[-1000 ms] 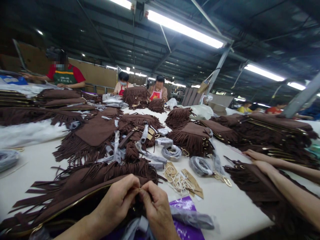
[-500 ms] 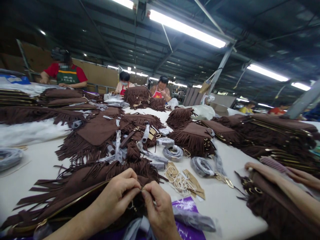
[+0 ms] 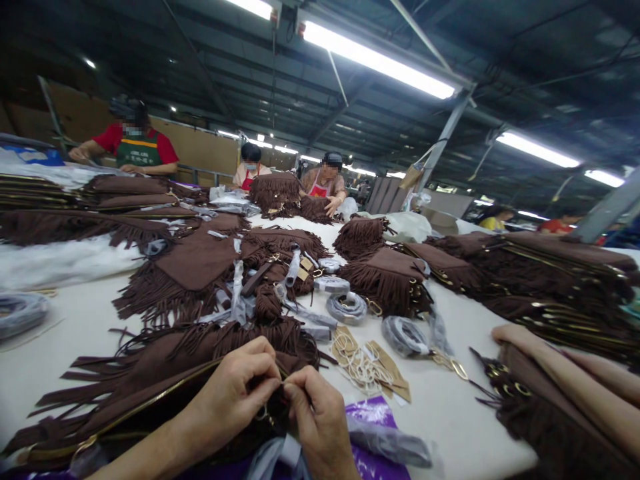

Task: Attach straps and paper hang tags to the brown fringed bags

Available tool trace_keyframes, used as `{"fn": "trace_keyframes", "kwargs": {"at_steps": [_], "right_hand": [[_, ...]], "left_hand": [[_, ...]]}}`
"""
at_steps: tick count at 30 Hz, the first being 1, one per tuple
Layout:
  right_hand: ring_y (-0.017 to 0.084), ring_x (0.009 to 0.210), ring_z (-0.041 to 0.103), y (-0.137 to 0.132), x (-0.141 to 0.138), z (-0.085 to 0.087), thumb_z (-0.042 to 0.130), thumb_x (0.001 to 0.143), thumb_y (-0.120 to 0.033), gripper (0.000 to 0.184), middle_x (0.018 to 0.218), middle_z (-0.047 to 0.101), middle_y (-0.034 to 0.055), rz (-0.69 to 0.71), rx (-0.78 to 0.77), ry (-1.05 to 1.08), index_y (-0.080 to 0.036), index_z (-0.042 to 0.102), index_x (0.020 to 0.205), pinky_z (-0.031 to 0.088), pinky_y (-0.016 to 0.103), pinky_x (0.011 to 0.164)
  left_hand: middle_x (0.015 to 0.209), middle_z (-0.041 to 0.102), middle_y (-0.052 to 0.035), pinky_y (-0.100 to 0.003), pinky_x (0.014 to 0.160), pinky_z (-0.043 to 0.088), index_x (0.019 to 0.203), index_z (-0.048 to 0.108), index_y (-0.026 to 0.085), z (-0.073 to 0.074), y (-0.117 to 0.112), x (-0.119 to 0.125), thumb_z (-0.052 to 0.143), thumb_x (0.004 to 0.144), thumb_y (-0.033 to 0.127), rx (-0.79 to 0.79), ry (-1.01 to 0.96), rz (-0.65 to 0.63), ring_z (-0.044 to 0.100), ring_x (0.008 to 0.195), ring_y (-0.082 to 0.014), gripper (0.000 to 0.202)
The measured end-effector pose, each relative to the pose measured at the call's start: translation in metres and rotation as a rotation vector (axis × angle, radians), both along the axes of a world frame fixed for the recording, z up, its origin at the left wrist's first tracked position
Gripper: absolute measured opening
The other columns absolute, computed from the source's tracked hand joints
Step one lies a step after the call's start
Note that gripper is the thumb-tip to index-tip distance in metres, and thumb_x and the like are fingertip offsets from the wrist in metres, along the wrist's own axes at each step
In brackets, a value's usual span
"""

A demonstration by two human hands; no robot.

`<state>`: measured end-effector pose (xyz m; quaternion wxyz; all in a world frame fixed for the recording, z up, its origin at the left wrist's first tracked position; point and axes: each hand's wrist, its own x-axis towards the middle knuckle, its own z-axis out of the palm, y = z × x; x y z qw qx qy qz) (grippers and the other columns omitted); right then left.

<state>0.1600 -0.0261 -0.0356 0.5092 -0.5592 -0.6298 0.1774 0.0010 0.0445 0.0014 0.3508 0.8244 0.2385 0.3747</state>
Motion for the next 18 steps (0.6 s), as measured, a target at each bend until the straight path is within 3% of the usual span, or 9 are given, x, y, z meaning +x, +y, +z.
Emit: {"fn": "trace_keyframes", "kwargs": {"at_steps": [8,18], "right_hand": [[0.01,0.045,0.046,0.0,0.0,0.003,0.05,0.093,-0.039,0.031,0.053,0.048,-0.0056,0.004,-0.016,-0.021,-0.02,0.055,0.069,0.037,0.019,0.045],[0.012,0.053,0.051,0.002,-0.004,0.007,0.045,0.094,-0.029,0.028,0.06,0.054,-0.0029,-0.027,0.052,-0.221,-0.02,0.054,0.069,0.038,0.022,0.051]], "left_hand": [[0.075,0.053,-0.0012,-0.02,0.062,0.038,0.064,0.053,0.015,-0.005,0.0,0.002,0.052,0.079,0.001,0.04,-0.016,-0.01,0.053,0.07,-0.0117,0.02],[0.078,0.05,-0.0032,-0.025,0.06,0.037,0.068,0.046,0.018,-0.01,-0.004,0.004,0.041,0.087,0.007,0.186,0.099,0.054,0.051,0.069,-0.0147,0.023]]}}
